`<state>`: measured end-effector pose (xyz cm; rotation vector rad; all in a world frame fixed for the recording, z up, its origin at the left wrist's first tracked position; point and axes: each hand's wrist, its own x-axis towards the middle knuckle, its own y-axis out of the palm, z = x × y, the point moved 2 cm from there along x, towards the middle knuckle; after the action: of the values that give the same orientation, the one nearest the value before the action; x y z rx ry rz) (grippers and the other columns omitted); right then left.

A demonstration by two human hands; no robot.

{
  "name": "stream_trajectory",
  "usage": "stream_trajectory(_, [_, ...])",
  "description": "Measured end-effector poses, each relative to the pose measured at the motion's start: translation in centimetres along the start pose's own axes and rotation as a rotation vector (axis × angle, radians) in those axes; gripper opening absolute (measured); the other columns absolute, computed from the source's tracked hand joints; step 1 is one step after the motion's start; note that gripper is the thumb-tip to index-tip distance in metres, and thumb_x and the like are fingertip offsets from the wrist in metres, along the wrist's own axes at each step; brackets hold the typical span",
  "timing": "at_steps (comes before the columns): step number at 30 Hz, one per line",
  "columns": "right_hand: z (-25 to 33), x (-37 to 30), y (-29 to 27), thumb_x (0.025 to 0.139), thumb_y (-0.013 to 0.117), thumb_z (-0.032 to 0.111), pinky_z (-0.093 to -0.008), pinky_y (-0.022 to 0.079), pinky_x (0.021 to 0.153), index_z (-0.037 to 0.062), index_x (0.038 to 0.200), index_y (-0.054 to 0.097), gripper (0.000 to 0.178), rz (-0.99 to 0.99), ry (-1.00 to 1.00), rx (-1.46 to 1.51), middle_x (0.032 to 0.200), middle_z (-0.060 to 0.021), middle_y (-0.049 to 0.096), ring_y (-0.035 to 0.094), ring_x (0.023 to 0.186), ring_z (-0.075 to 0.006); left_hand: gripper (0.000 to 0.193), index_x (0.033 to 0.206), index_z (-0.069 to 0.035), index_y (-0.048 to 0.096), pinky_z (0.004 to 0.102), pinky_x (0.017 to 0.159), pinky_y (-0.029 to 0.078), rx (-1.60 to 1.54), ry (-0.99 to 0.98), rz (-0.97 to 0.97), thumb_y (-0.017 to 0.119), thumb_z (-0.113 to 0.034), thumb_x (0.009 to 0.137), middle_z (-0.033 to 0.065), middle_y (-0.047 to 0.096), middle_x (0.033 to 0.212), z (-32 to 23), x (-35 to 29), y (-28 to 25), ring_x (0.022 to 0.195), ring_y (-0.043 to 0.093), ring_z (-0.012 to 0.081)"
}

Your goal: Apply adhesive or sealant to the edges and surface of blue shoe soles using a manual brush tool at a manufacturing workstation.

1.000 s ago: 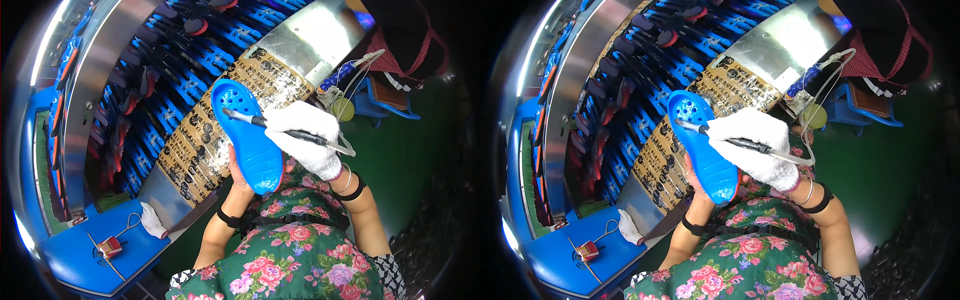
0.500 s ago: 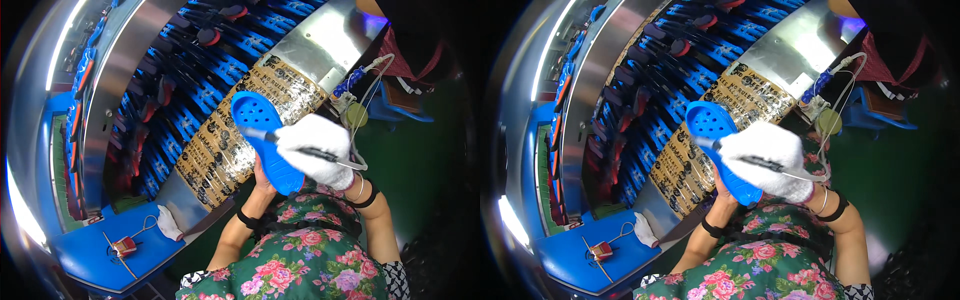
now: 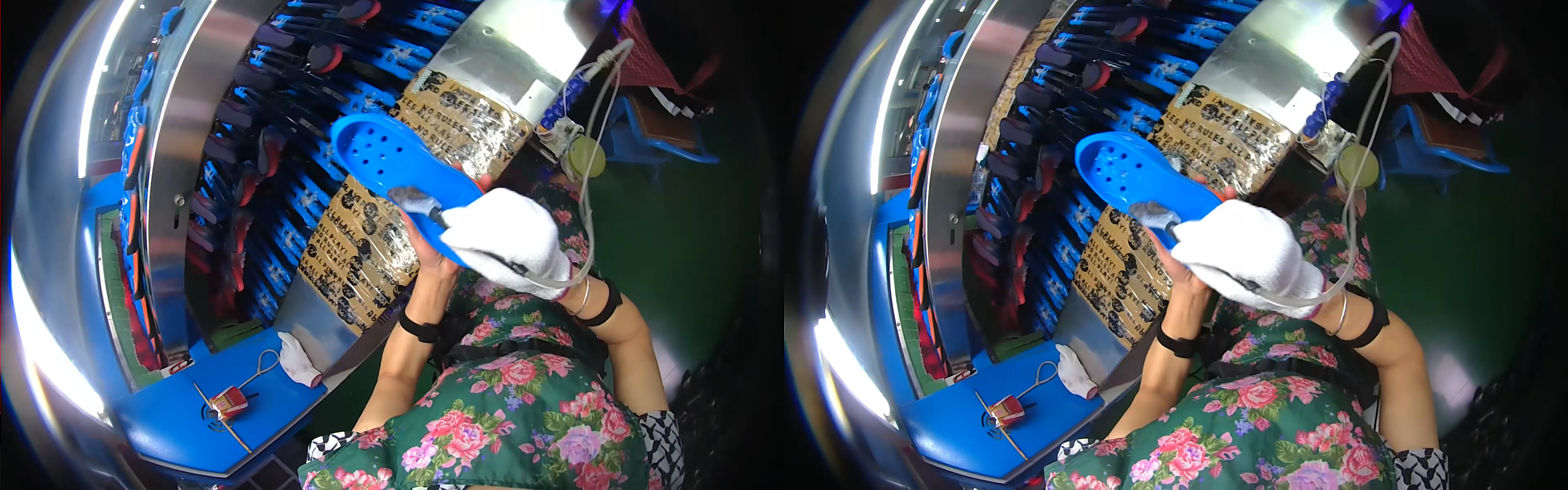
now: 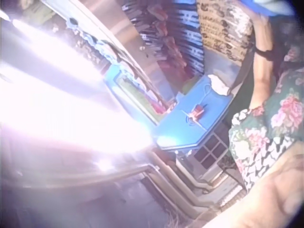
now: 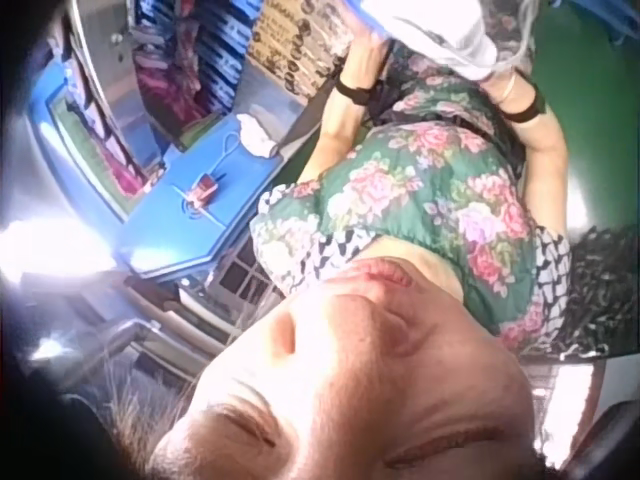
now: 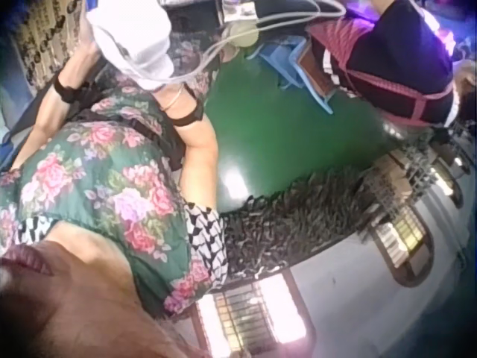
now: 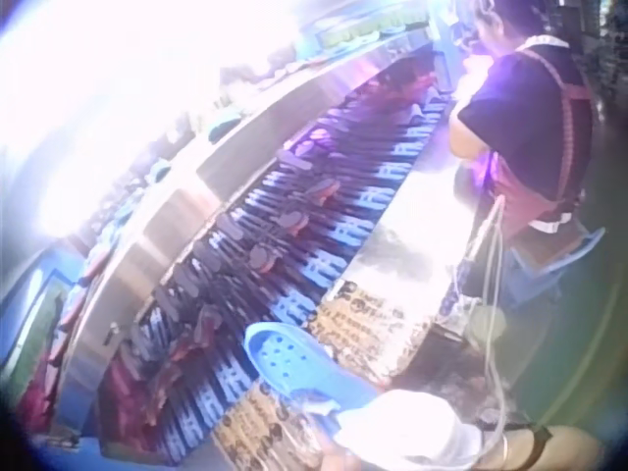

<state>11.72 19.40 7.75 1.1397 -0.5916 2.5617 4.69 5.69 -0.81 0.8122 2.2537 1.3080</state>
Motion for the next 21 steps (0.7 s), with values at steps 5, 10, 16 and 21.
stream_trajectory(5, [-1.2,-0.3,-0.4,0.080,0.080,0.007,-0.0344,0.057,0.075,0.0060,0.097,0.077,0.018,-0.083,0.299,0.271,0.097,-0.0093,0.076,0.072,0.085,-0.0235,0.103,0.154,-0.007,0.031,0.0659,0.110,0.042,-0.333,-0.007,0.120,0.065,-0.074,0.084,0.0222,0.052,0.144,-1.0,1.6,-0.5,0.138,0.045,0.0449])
stream_trajectory(10, [0.2,-1.4,-0.1,0.081,0.081,0.010,-0.0367,0.057,0.076,0.0092,0.104,0.077,0.024,0.036,0.037,0.094,0.101,-0.0102,0.075,0.072,0.089,-0.0275,0.096,0.152,-0.010,0.035,0.0634,0.104,0.048,-0.350,-0.073,0.340,0.077,-0.060,0.081,0.0266,0.049,0.144,-0.7,2.5,0.3,0.126,0.056,0.0438])
stream_trajectory(16, [-1.4,-1.1,-1.8,0.081,0.082,0.012,-0.0398,0.058,0.078,0.0101,0.103,0.078,0.023,0.040,0.161,0.146,0.096,-0.0091,0.075,0.072,0.089,-0.0284,0.104,0.150,-0.008,0.038,0.0604,0.096,0.052,-0.335,0.002,0.011,0.067,-0.077,0.079,0.0219,0.057,0.134,-1.9,2.0,0.7,0.127,0.054,0.0418])
stream_trajectory(21, [-0.5,-1.7,-1.3,0.080,0.083,0.014,-0.0355,0.058,0.077,0.0081,0.098,0.078,0.019,0.170,0.240,0.279,0.097,-0.0081,0.076,0.073,0.088,-0.0246,0.106,0.152,-0.005,0.035,0.0621,0.095,0.052,-0.285,-0.078,0.080,0.064,-0.079,0.081,0.0218,0.058,0.134,-3.1,2.3,0.3,0.124,0.055,0.0442])
